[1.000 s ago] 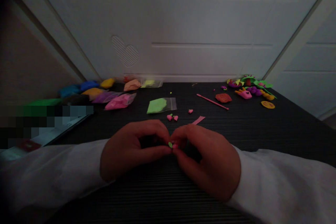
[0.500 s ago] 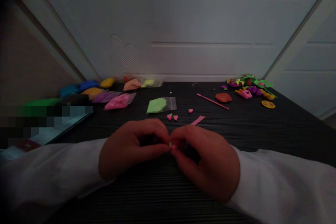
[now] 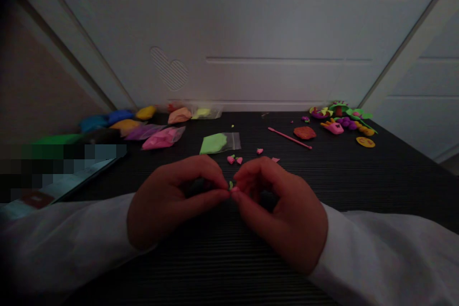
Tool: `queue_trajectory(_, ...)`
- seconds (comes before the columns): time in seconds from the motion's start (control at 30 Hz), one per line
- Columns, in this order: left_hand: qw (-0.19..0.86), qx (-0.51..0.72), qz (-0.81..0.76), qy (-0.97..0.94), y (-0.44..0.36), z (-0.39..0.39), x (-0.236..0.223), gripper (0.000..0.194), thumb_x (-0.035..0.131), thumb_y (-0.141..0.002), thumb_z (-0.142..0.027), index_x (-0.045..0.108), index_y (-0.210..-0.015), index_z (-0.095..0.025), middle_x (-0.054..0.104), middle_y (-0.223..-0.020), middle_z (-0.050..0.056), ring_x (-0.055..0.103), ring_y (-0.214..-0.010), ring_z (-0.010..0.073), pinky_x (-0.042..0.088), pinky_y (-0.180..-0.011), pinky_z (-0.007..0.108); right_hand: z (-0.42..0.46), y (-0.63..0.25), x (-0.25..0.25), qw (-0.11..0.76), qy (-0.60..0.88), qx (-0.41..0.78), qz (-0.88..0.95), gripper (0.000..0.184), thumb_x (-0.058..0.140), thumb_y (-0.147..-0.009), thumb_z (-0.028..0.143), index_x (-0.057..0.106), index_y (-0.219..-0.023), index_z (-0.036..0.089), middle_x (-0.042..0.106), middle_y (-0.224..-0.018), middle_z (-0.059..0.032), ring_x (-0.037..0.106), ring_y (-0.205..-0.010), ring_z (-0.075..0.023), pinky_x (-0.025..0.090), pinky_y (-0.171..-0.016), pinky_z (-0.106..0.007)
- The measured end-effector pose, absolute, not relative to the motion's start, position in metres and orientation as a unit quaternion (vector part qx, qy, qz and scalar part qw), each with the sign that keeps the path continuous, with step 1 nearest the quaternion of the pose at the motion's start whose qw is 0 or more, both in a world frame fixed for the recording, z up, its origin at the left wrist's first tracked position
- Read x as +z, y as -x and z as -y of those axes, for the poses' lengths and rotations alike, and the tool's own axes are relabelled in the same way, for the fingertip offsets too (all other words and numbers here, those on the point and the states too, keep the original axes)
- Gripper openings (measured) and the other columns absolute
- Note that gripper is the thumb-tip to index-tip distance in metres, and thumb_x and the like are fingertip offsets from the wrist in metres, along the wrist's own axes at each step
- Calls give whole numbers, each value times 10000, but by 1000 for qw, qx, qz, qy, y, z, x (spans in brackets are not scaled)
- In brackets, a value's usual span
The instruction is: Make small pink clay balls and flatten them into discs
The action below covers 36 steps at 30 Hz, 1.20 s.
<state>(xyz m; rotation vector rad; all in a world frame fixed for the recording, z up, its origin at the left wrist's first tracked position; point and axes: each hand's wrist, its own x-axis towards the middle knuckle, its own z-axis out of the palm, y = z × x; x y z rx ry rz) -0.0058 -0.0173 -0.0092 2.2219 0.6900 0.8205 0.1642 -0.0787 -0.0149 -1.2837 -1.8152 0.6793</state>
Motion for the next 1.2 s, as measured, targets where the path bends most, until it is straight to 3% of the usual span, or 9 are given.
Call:
queue_trajectory(0.57,272,338,-238,-869,10,19,-6,81,572,-716,-166,606,-789,-172,587,-777,3,535,-742,108,432,-672,215,77,-157,-15,451,502,382,631,141,567,-736,221,487,-852,213,571,-772,19,556,-681,-74,476,-586,-160)
queue_trajectory(1.2,272,346,-241,-865,9,19,-4,47,583,-700,-154,609,-740,-151,579,-742,5,534,-716,104,428,-660,207,78,-156,-15,453,503,372,636,137,562,-742,228,489,-857,224,572,-782,21,560,-698,-71,476,-594,-153)
